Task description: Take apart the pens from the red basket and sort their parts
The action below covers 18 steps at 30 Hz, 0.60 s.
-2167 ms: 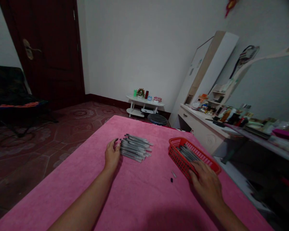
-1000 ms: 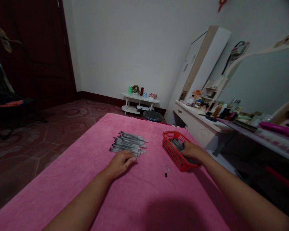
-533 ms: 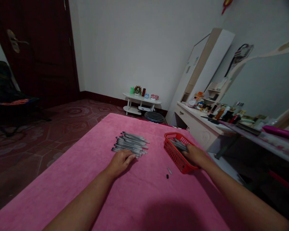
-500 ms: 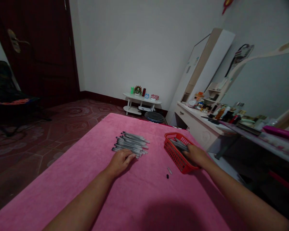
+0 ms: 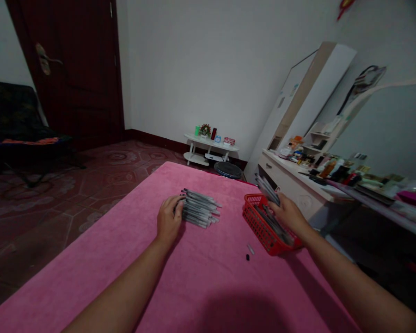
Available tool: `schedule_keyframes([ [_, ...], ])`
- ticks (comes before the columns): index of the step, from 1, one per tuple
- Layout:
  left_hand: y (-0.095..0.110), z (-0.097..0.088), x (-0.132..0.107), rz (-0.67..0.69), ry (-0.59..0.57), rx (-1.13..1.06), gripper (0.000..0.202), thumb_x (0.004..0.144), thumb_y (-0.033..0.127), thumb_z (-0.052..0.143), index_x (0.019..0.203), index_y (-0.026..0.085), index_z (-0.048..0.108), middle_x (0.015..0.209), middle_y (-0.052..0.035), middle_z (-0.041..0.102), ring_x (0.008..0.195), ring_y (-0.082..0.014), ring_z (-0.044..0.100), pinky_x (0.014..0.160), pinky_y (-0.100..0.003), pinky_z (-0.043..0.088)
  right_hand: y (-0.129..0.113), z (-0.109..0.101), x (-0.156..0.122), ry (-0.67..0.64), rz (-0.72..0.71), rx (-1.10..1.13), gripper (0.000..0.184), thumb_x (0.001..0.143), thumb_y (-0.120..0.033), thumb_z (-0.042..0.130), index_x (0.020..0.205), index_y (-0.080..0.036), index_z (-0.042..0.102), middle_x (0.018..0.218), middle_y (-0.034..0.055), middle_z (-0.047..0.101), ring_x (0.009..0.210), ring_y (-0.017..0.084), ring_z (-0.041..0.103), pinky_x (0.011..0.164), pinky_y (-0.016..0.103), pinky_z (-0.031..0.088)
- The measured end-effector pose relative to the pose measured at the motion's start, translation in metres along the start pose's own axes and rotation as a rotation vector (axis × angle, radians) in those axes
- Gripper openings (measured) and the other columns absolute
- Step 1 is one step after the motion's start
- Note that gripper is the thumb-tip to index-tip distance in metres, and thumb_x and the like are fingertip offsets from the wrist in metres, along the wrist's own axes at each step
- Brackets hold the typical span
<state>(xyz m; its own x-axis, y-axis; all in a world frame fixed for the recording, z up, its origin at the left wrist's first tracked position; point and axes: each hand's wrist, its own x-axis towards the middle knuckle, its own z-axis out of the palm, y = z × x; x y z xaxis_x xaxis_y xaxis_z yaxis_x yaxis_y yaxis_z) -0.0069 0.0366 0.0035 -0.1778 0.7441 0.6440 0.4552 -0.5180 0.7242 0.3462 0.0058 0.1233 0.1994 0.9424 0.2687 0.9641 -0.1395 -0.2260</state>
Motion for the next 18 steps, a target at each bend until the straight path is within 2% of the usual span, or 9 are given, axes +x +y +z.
schedule_keyframes([
  [2, -0.004, 0.0, 0.002, -0.017, 0.024, 0.028, 0.029, 0.092, 0.031, 0.043, 0.109, 0.018, 0.062, 0.11, -0.0091, 0.063, 0.106, -0.0225, 0.056, 0.095, -0.038, 0.044, -0.033, 0.008, 0.003, -0.001, -0.167, 0.019, 0.03, 0.088, -0.032, 0.044, 0.112, -0.017, 0.055, 0.102, 0.0096, 0.068, 0.09, 0.022, 0.063, 0.071, 0.026, 0.042],
  [5, -0.01, 0.002, 0.001, -0.001, 0.016, 0.08, 0.031, 0.09, 0.029, 0.044, 0.116, 0.018, 0.059, 0.115, -0.0103, 0.06, 0.111, -0.024, 0.054, 0.098, -0.04, 0.043, -0.086, 0.034, 0.004, -0.152, -0.312, -0.139, 0.026, 0.089, -0.027, 0.044, 0.11, -0.016, 0.054, 0.103, 0.012, 0.068, 0.091, 0.023, 0.063, 0.071, 0.028, 0.04],
  [9, -0.015, 0.006, -0.002, 0.105, -0.088, 0.154, 0.041, 0.09, 0.027, 0.045, 0.13, 0.021, 0.051, 0.132, -0.0107, 0.052, 0.123, -0.0246, 0.047, 0.105, -0.044, 0.038, -0.138, 0.079, 0.007, -0.215, -0.399, -0.157, 0.023, 0.085, -0.022, 0.05, 0.107, -0.017, 0.055, 0.104, 0.0126, 0.068, 0.092, 0.024, 0.064, 0.072, 0.029, 0.04],
  [13, -0.014, 0.01, -0.004, 0.178, -0.248, 0.268, 0.049, 0.09, 0.032, 0.048, 0.139, 0.026, 0.043, 0.149, -0.0094, 0.036, 0.138, -0.0287, 0.03, 0.111, -0.055, 0.026, -0.165, 0.107, 0.012, -0.234, -0.482, -0.151, 0.028, 0.084, -0.018, 0.051, 0.112, -0.019, 0.053, 0.11, 0.0107, 0.066, 0.098, 0.023, 0.062, 0.078, 0.03, 0.041],
  [15, -0.014, 0.012, -0.006, 0.196, -0.325, 0.326, 0.051, 0.091, 0.034, 0.048, 0.14, 0.027, 0.041, 0.153, -0.0087, 0.03, 0.142, -0.0311, 0.022, 0.111, -0.061, 0.02, -0.171, 0.113, 0.014, -0.237, -0.526, -0.143, 0.03, 0.085, -0.019, 0.051, 0.115, -0.019, 0.053, 0.114, 0.0103, 0.063, 0.102, 0.022, 0.06, 0.081, 0.03, 0.04],
  [18, -0.014, 0.015, -0.007, 0.206, -0.406, 0.386, 0.052, 0.09, 0.035, 0.049, 0.141, 0.03, 0.041, 0.155, -0.0081, 0.026, 0.143, -0.0333, 0.017, 0.11, -0.065, 0.017, -0.173, 0.115, 0.019, -0.229, -0.574, -0.127, 0.031, 0.087, -0.022, 0.051, 0.118, -0.017, 0.053, 0.117, 0.0119, 0.06, 0.105, 0.023, 0.057, 0.084, 0.03, 0.04],
])
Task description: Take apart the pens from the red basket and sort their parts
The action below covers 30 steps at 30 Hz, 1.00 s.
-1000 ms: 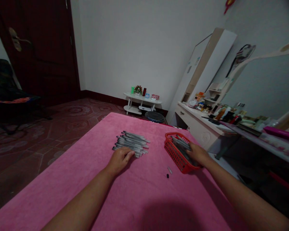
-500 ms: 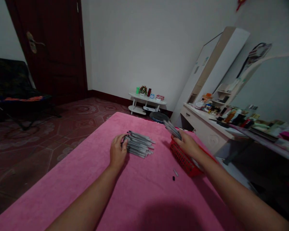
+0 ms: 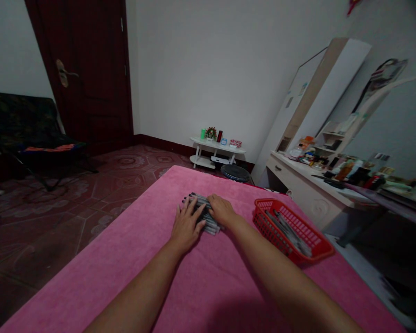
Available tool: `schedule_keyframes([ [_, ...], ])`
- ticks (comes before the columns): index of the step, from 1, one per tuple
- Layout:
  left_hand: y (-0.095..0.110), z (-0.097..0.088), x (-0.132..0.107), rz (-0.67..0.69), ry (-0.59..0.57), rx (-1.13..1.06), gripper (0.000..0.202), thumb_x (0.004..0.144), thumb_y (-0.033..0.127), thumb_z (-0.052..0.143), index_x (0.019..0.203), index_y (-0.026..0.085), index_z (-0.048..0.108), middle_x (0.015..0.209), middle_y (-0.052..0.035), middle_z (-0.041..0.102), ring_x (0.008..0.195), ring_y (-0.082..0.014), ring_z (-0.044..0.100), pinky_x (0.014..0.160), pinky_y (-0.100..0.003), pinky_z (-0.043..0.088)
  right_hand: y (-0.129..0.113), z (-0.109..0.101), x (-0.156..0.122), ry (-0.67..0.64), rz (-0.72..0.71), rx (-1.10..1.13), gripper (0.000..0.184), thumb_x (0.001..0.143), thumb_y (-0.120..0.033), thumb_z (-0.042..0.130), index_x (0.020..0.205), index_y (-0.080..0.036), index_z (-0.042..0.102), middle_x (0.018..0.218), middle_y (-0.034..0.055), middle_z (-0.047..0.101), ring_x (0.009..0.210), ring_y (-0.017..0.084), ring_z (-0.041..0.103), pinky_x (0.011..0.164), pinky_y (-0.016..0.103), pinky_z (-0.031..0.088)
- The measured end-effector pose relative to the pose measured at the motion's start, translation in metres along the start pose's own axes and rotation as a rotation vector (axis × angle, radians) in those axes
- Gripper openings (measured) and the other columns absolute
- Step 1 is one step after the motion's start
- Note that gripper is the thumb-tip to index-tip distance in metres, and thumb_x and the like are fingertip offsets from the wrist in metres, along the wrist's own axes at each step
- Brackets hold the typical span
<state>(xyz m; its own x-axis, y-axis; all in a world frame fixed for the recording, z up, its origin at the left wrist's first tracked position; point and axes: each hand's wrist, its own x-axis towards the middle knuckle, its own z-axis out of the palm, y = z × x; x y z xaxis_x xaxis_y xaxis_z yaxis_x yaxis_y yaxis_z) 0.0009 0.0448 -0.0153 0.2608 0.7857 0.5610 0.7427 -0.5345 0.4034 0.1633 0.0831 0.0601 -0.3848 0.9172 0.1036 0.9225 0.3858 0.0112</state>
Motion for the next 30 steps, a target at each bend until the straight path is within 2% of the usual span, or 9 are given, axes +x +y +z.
schedule_keyframes([
  [6, -0.003, 0.007, -0.002, -0.014, -0.039, 0.047, 0.053, 0.09, 0.038, 0.05, 0.141, 0.029, 0.041, 0.154, -0.0096, 0.028, 0.143, -0.0337, 0.017, 0.11, -0.064, 0.017, 0.012, 0.004, -0.003, -0.001, -0.049, 0.033, 0.052, 0.084, -0.042, 0.062, 0.129, -0.019, 0.05, 0.118, 0.0117, 0.058, 0.108, 0.024, 0.053, 0.089, 0.032, 0.039],
  [10, -0.002, 0.008, -0.003, 0.014, -0.054, 0.069, 0.057, 0.088, 0.038, 0.053, 0.143, 0.028, 0.039, 0.155, -0.0101, 0.026, 0.143, -0.0345, 0.016, 0.11, -0.063, 0.017, 0.014, 0.012, -0.012, 0.036, -0.057, 0.06, 0.055, 0.089, -0.043, 0.054, 0.138, -0.021, 0.043, 0.127, 0.0123, 0.054, 0.115, 0.024, 0.048, 0.095, 0.035, 0.036],
  [13, 0.0, 0.007, -0.004, 0.04, -0.079, 0.082, 0.06, 0.086, 0.037, 0.056, 0.143, 0.029, 0.038, 0.155, -0.0096, 0.026, 0.143, -0.0347, 0.015, 0.111, -0.063, 0.015, 0.015, 0.017, -0.022, 0.133, -0.062, 0.137, 0.052, 0.092, -0.043, 0.05, 0.138, -0.02, 0.045, 0.132, 0.0119, 0.051, 0.12, 0.024, 0.045, 0.101, 0.036, 0.033],
  [16, 0.001, 0.007, -0.004, 0.038, -0.081, 0.064, 0.059, 0.086, 0.037, 0.057, 0.142, 0.028, 0.04, 0.155, -0.0107, 0.027, 0.143, -0.0349, 0.017, 0.111, -0.063, 0.017, 0.02, 0.023, -0.038, 0.315, 0.045, 0.271, 0.042, 0.093, -0.038, 0.047, 0.13, -0.019, 0.052, 0.129, 0.0112, 0.054, 0.119, 0.023, 0.047, 0.102, 0.036, 0.033],
  [20, -0.002, 0.009, -0.003, 0.004, -0.001, -0.039, 0.048, 0.089, 0.034, 0.052, 0.135, 0.023, 0.05, 0.149, -0.0141, 0.036, 0.139, -0.0325, 0.028, 0.111, -0.058, 0.024, 0.028, 0.038, -0.064, 0.529, 0.252, 0.504, 0.027, 0.09, -0.026, 0.046, 0.109, -0.017, 0.062, 0.11, 0.0111, 0.063, 0.104, 0.023, 0.056, 0.093, 0.035, 0.042],
  [25, -0.006, 0.007, -0.002, -0.055, 0.16, -0.199, 0.036, 0.091, 0.029, 0.046, 0.123, 0.018, 0.058, 0.136, -0.0132, 0.049, 0.128, -0.0256, 0.044, 0.11, -0.046, 0.036, 0.03, 0.053, -0.08, 0.571, 0.316, 0.606, 0.023, 0.085, -0.025, 0.051, 0.101, -0.015, 0.064, 0.1, 0.0114, 0.065, 0.089, 0.022, 0.061, 0.081, 0.031, 0.048],
  [30, -0.006, 0.001, -0.002, -0.05, 0.255, -0.23, 0.031, 0.09, 0.025, 0.046, 0.116, 0.018, 0.062, 0.128, -0.012, 0.055, 0.121, -0.0257, 0.049, 0.106, -0.047, 0.039, 0.022, 0.055, -0.079, 0.618, 0.338, 0.62, 0.027, 0.082, -0.03, 0.058, 0.104, -0.017, 0.066, 0.094, 0.0072, 0.065, 0.079, 0.019, 0.061, 0.073, 0.029, 0.048],
])
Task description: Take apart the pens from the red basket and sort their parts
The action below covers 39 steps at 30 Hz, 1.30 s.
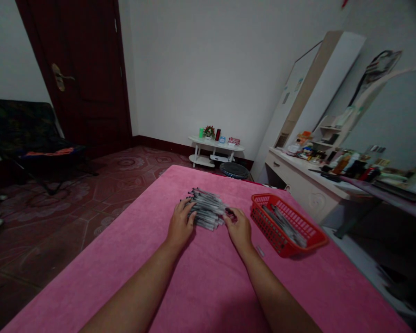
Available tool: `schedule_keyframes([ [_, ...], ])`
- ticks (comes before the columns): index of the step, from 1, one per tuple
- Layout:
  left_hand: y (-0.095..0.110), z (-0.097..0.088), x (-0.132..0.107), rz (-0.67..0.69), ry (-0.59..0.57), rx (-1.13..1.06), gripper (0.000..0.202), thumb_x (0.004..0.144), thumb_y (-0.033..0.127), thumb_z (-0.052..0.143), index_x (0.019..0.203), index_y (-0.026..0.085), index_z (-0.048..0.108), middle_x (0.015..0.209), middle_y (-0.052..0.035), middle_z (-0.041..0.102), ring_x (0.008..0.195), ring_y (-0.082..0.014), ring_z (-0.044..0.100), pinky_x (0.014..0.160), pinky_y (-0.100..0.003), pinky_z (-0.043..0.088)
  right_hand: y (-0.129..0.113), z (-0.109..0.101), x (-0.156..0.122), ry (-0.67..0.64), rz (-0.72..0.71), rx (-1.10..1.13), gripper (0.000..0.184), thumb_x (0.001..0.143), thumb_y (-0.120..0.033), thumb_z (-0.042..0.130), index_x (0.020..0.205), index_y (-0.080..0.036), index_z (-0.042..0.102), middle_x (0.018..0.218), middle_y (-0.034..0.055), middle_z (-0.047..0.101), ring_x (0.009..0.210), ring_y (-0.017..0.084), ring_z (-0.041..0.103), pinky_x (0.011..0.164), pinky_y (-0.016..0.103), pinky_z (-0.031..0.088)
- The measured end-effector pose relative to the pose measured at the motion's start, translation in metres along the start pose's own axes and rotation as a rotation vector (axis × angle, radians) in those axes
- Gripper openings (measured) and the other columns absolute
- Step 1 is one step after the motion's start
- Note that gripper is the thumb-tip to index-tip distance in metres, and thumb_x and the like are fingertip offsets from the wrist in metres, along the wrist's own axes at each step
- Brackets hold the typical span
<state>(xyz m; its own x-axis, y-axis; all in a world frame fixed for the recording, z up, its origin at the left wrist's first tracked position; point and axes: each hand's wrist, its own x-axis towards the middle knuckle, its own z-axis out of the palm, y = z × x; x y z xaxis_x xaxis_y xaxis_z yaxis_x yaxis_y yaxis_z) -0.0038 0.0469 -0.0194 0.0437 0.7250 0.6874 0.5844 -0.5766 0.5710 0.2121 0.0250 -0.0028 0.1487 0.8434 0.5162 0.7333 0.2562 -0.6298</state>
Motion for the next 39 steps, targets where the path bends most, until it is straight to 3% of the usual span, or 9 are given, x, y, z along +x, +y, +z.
schedule_keyframes([
  [11, 0.008, 0.0, -0.004, 0.117, -0.018, -0.036, 0.029, 0.09, 0.02, 0.048, 0.115, 0.02, 0.063, 0.123, -0.0122, 0.058, 0.117, -0.026, 0.051, 0.103, -0.048, 0.041, -0.002, -0.006, -0.002, 0.028, -0.083, -0.027, 0.019, 0.087, -0.028, 0.054, 0.093, -0.021, 0.07, 0.088, 0.0033, 0.065, 0.076, 0.016, 0.06, 0.07, 0.026, 0.045],
  [15, 0.026, -0.001, -0.013, 0.261, -0.132, -0.074, 0.028, 0.089, 0.018, 0.049, 0.114, 0.019, 0.062, 0.122, -0.0134, 0.057, 0.117, -0.0251, 0.05, 0.101, -0.046, 0.043, -0.007, -0.009, -0.005, -0.026, -0.11, -0.058, 0.021, 0.083, -0.027, 0.06, 0.102, -0.021, 0.066, 0.095, 0.0034, 0.065, 0.081, 0.016, 0.062, 0.072, 0.025, 0.046],
  [20, 0.054, -0.011, -0.03, 0.446, -0.389, -0.071, 0.027, 0.087, 0.014, 0.052, 0.109, 0.022, 0.065, 0.115, -0.011, 0.062, 0.119, -0.0243, 0.05, 0.104, -0.048, 0.04, -0.018, 0.004, -0.008, -0.116, -0.102, -0.258, 0.021, 0.086, -0.025, 0.058, 0.105, -0.024, 0.066, 0.101, 0.0042, 0.065, 0.087, 0.018, 0.063, 0.07, 0.025, 0.044],
  [24, 0.065, -0.022, -0.036, 0.458, -0.404, -0.077, 0.028, 0.088, 0.013, 0.051, 0.11, 0.023, 0.064, 0.115, -0.0098, 0.063, 0.12, -0.0225, 0.05, 0.105, -0.046, 0.04, -0.022, 0.003, -0.01, -0.126, -0.057, -0.29, 0.019, 0.087, -0.025, 0.055, 0.102, -0.024, 0.066, 0.101, 0.005, 0.065, 0.088, 0.019, 0.063, 0.07, 0.026, 0.043],
  [28, 0.062, -0.035, -0.031, 0.436, -0.229, 0.006, 0.042, 0.088, 0.014, 0.051, 0.129, 0.023, 0.052, 0.13, -0.013, 0.055, 0.126, -0.0244, 0.046, 0.105, -0.048, 0.039, -0.03, -0.009, -0.016, -0.108, -0.012, -0.067, 0.019, 0.086, -0.026, 0.052, 0.099, -0.022, 0.067, 0.1, 0.0059, 0.067, 0.087, 0.019, 0.062, 0.075, 0.028, 0.044],
  [31, 0.057, -0.043, -0.025, 0.478, -0.185, 0.154, 0.048, 0.087, 0.014, 0.053, 0.134, 0.021, 0.047, 0.134, -0.0141, 0.052, 0.13, -0.0282, 0.041, 0.108, -0.055, 0.032, -0.043, -0.015, -0.029, -0.233, 0.101, 0.282, 0.017, 0.081, -0.031, 0.056, 0.088, -0.019, 0.066, 0.085, 0.005, 0.069, 0.074, 0.018, 0.062, 0.067, 0.027, 0.045],
  [33, 0.054, -0.046, -0.025, 0.511, -0.213, 0.212, 0.044, 0.085, 0.014, 0.055, 0.129, 0.019, 0.05, 0.122, -0.0134, 0.06, 0.119, -0.0279, 0.049, 0.104, -0.054, 0.035, -0.053, -0.017, -0.042, -0.37, 0.255, 0.5, 0.021, 0.077, -0.039, 0.057, 0.077, -0.018, 0.061, 0.067, 0.0023, 0.064, 0.055, 0.015, 0.057, 0.051, 0.024, 0.041],
  [36, 0.056, -0.046, -0.027, 0.524, -0.291, 0.241, 0.028, 0.084, 0.014, 0.055, 0.112, 0.017, 0.058, 0.091, -0.0085, 0.066, 0.086, -0.0213, 0.057, 0.079, -0.039, 0.048, -0.063, -0.022, -0.058, -0.549, 0.473, 0.684, 0.033, 0.076, -0.051, 0.055, 0.071, -0.018, 0.053, 0.054, -0.0017, 0.055, 0.038, 0.009, 0.044, 0.038, 0.021, 0.03],
  [39, 0.062, -0.045, -0.031, 0.541, -0.39, 0.268, 0.013, 0.084, 0.016, 0.055, 0.095, 0.017, 0.061, 0.076, -0.0048, 0.061, 0.072, -0.0187, 0.053, 0.062, -0.031, 0.043, -0.067, -0.028, -0.065, -0.699, 0.552, 0.769, 0.045, 0.079, -0.06, 0.049, 0.072, -0.016, 0.055, 0.051, -0.0041, 0.049, 0.034, 0.005, 0.032, 0.035, 0.019, 0.021],
])
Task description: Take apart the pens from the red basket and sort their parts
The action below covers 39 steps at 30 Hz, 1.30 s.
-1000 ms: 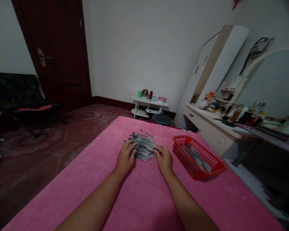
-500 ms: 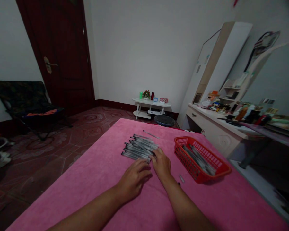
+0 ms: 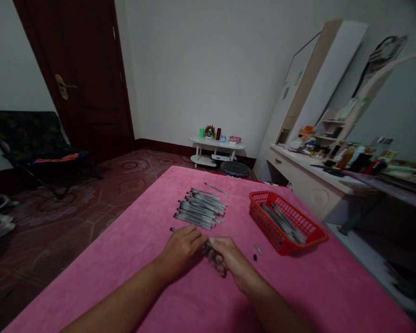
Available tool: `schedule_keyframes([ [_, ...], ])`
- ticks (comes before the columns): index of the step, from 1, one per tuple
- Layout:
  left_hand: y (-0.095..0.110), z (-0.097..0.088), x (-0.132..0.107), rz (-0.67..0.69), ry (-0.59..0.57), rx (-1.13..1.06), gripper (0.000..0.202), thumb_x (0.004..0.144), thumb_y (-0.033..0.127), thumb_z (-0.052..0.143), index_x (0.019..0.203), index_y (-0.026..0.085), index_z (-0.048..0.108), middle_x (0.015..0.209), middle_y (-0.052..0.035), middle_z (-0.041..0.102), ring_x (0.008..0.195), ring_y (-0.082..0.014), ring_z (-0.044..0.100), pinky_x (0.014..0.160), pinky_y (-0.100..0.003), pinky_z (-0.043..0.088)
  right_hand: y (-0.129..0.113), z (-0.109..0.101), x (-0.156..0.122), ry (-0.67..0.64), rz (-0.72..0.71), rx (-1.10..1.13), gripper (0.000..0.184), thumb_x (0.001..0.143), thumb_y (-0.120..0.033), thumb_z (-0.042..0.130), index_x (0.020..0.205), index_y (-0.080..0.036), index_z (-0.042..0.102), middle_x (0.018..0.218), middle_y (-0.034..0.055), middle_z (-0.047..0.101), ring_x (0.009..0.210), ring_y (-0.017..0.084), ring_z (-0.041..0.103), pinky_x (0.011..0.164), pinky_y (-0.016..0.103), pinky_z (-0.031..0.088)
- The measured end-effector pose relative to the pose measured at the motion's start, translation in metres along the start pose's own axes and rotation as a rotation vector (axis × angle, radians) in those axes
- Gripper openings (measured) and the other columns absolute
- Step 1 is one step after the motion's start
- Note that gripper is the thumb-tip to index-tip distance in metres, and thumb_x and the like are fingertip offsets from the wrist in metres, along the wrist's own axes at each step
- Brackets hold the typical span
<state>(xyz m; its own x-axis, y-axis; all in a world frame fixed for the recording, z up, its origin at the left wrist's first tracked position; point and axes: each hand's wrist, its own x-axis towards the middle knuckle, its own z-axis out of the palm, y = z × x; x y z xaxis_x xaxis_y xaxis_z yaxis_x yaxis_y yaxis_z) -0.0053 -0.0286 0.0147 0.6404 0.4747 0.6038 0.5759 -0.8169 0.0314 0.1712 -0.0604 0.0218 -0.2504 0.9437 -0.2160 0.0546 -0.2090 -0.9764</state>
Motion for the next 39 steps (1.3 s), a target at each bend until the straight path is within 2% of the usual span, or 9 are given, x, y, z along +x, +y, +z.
schedule_keyframes([
  [6, 0.003, -0.001, -0.007, -0.024, -0.137, -0.035, 0.005, 0.082, 0.019, 0.053, 0.081, 0.018, 0.058, 0.071, -0.0035, 0.062, 0.064, -0.0176, 0.055, 0.057, -0.028, 0.038, -0.018, -0.009, -0.011, -0.117, 0.039, -0.246, 0.035, 0.082, -0.048, 0.049, 0.068, -0.017, 0.055, 0.048, -0.0063, 0.04, 0.039, 0.006, 0.028, 0.041, 0.02, 0.02],
  [9, -0.008, -0.002, -0.012, -0.142, -0.172, -0.124, 0.013, 0.087, 0.025, 0.049, 0.081, 0.019, 0.058, 0.068, -0.0026, 0.063, 0.057, -0.0151, 0.054, 0.052, -0.025, 0.034, -0.031, -0.027, -0.016, 0.083, -0.177, -0.665, 0.019, 0.077, -0.027, 0.054, 0.061, -0.018, 0.057, 0.055, -0.0007, 0.054, 0.052, 0.011, 0.046, 0.052, 0.022, 0.029],
  [13, -0.015, -0.002, -0.003, -0.458, 0.087, -0.472, 0.031, 0.094, 0.035, 0.041, 0.071, 0.019, 0.054, 0.062, -0.0016, 0.057, 0.058, -0.0137, 0.053, 0.058, -0.024, 0.038, -0.032, -0.055, -0.011, 0.327, -0.258, -0.929, 0.021, 0.082, -0.025, 0.05, 0.067, -0.019, 0.064, 0.067, 0.0028, 0.066, 0.064, 0.015, 0.057, 0.057, 0.024, 0.033],
  [18, 0.0, 0.003, 0.019, -0.74, 0.508, -1.421, 0.018, 0.088, 0.037, 0.055, 0.086, 0.02, 0.05, 0.08, -0.0011, 0.064, 0.073, -0.0149, 0.062, 0.069, -0.027, 0.051, -0.008, -0.067, 0.003, 0.491, -0.248, -1.177, 0.012, 0.079, -0.023, 0.06, 0.081, -0.021, 0.072, 0.084, 0.0063, 0.07, 0.077, 0.019, 0.063, 0.065, 0.026, 0.038],
  [21, 0.006, 0.009, 0.018, -0.857, 0.514, -1.802, 0.024, 0.082, 0.031, 0.067, 0.09, 0.02, 0.047, 0.107, -0.0073, 0.067, 0.094, -0.0201, 0.066, 0.086, -0.039, 0.053, 0.0, -0.071, 0.007, 0.506, -0.246, -1.218, 0.013, 0.078, -0.021, 0.063, 0.086, -0.021, 0.073, 0.088, 0.0073, 0.07, 0.081, 0.021, 0.063, 0.069, 0.028, 0.04],
  [25, 0.002, 0.013, 0.011, -0.982, 0.485, -1.894, 0.023, 0.082, 0.022, 0.067, 0.092, 0.017, 0.048, 0.118, -0.0108, 0.064, 0.1, -0.025, 0.067, 0.091, -0.049, 0.053, -0.003, -0.075, 0.007, 0.473, -0.232, -1.179, 0.013, 0.078, -0.02, 0.062, 0.085, -0.019, 0.073, 0.086, 0.0078, 0.071, 0.08, 0.021, 0.064, 0.07, 0.028, 0.042],
  [29, -0.012, 0.013, 0.009, -1.034, 0.616, -1.857, 0.012, 0.087, 0.017, 0.06, 0.095, 0.015, 0.053, 0.117, -0.0107, 0.064, 0.101, -0.0226, 0.067, 0.085, -0.041, 0.058, -0.008, -0.055, 0.002, 0.312, -0.275, -0.996, 0.011, 0.076, -0.019, 0.063, 0.082, -0.019, 0.073, 0.08, 0.0048, 0.072, 0.073, 0.018, 0.063, 0.065, 0.026, 0.041],
  [34, -0.037, 0.014, 0.007, -1.089, 0.78, -1.843, 0.006, 0.091, 0.014, 0.052, 0.088, 0.012, 0.057, 0.111, -0.0121, 0.067, 0.098, -0.0179, 0.068, 0.079, -0.029, 0.06, -0.003, 0.007, -0.006, 0.138, -0.386, -0.866, 0.008, 0.077, -0.017, 0.062, 0.076, -0.02, 0.07, 0.078, 0.0027, 0.068, 0.073, 0.016, 0.061, 0.065, 0.024, 0.042],
  [39, -0.04, 0.013, 0.005, -1.104, 0.756, -1.848, 0.008, 0.09, 0.017, 0.055, 0.088, 0.011, 0.06, 0.104, -0.0106, 0.069, 0.092, -0.0168, 0.069, 0.075, -0.025, 0.06, 0.005, 0.039, 0.0, 0.149, -0.456, -0.662, 0.02, 0.08, -0.022, 0.06, 0.099, -0.023, 0.066, 0.095, 0.0046, 0.066, 0.076, 0.015, 0.062, 0.068, 0.024, 0.046],
])
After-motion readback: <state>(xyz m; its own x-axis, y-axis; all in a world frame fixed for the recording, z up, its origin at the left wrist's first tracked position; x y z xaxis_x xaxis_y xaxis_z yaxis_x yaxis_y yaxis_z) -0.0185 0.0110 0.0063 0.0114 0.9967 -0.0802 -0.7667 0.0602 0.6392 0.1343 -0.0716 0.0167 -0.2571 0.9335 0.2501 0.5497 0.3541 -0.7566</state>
